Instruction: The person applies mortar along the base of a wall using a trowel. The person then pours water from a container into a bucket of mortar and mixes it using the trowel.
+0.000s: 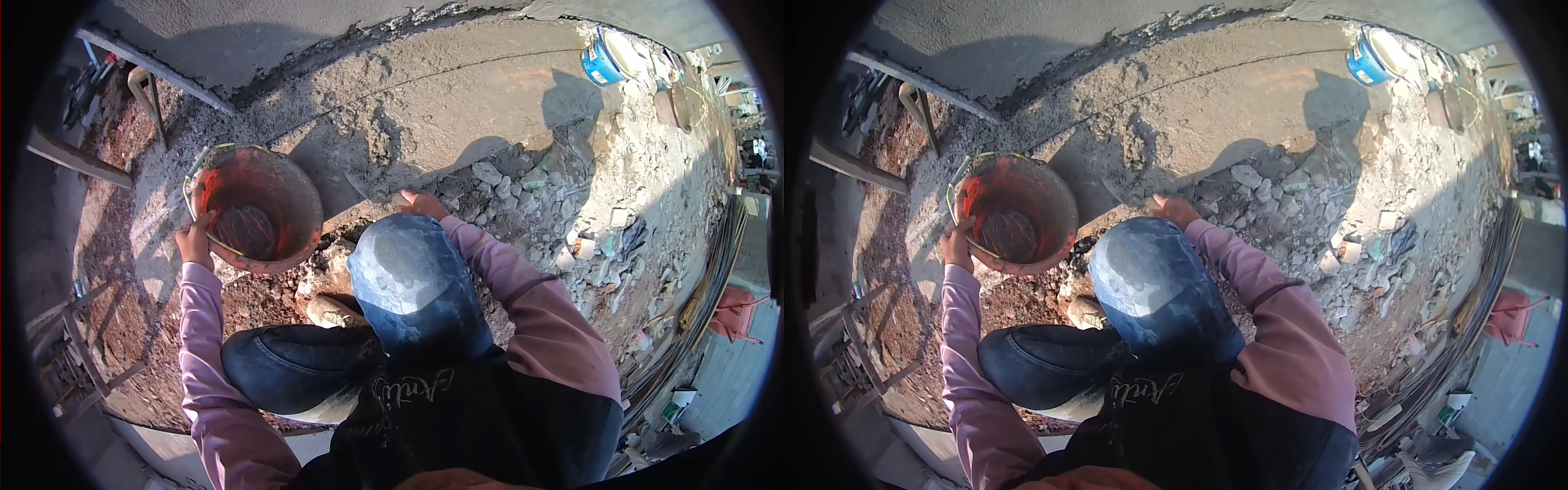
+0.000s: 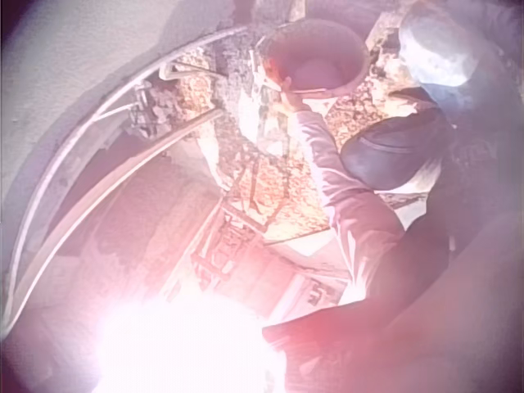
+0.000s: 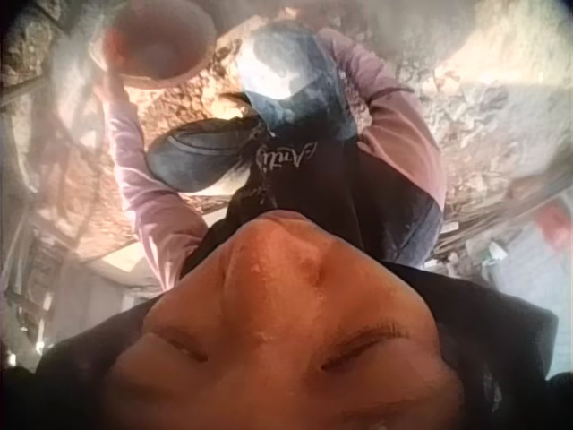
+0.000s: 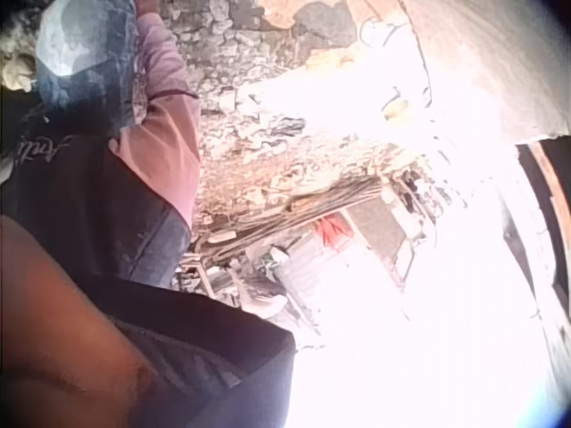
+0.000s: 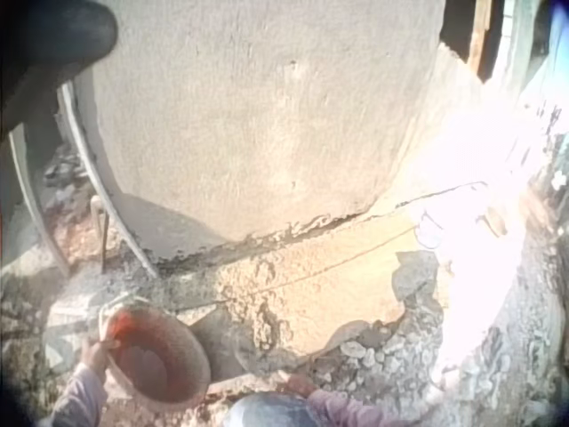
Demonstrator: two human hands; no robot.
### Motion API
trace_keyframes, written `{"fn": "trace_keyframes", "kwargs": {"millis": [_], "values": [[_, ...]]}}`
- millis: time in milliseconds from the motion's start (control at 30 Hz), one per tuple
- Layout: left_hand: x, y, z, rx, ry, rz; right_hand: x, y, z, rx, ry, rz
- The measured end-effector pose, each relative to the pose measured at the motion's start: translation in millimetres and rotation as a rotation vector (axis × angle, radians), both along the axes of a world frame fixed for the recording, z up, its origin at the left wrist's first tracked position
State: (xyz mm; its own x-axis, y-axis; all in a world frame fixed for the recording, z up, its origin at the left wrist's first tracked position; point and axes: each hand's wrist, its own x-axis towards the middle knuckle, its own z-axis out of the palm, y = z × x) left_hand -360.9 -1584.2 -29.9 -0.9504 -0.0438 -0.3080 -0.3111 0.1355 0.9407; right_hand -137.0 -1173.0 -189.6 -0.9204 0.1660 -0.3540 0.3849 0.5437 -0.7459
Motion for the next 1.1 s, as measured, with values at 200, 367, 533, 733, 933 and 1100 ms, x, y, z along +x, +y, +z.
{"fn": "trace_keyframes", "kwargs": {"millis": [200, 367, 533, 733, 933, 1100], "values": [[5.3, 3.5, 8.1, -0.054, 0.015, 0.01, 1.9, 53.9, -1.8, -1.135, -0.268, -0.516], [-3.6, 3.8, 4.1, -0.105, 0.045, -0.038, 40.6, 16.3, -34.4, -0.615, 0.218, -0.192], [-9.0, 10.0, -5.5, -0.239, -0.079, -0.127, 48.0, 40.9, -21.2, 0.179, 0.293, 0.099], [-0.7, 38.8, 1.4, -0.131, -0.131, -0.113, 29.2, 59.5, 36.6, -0.38, -0.38, -0.173], [0.2, 89.6, -6.6, -0.275, -0.093, -0.171, 47.9, 79.4, 39.0, 0.196, 0.251, -0.277], [-37.3, 108.9, -30.1, -0.37, -0.076, -0.107, 10.1, 150.9, -9.0, 0.663, 0.051, -0.424]]}}
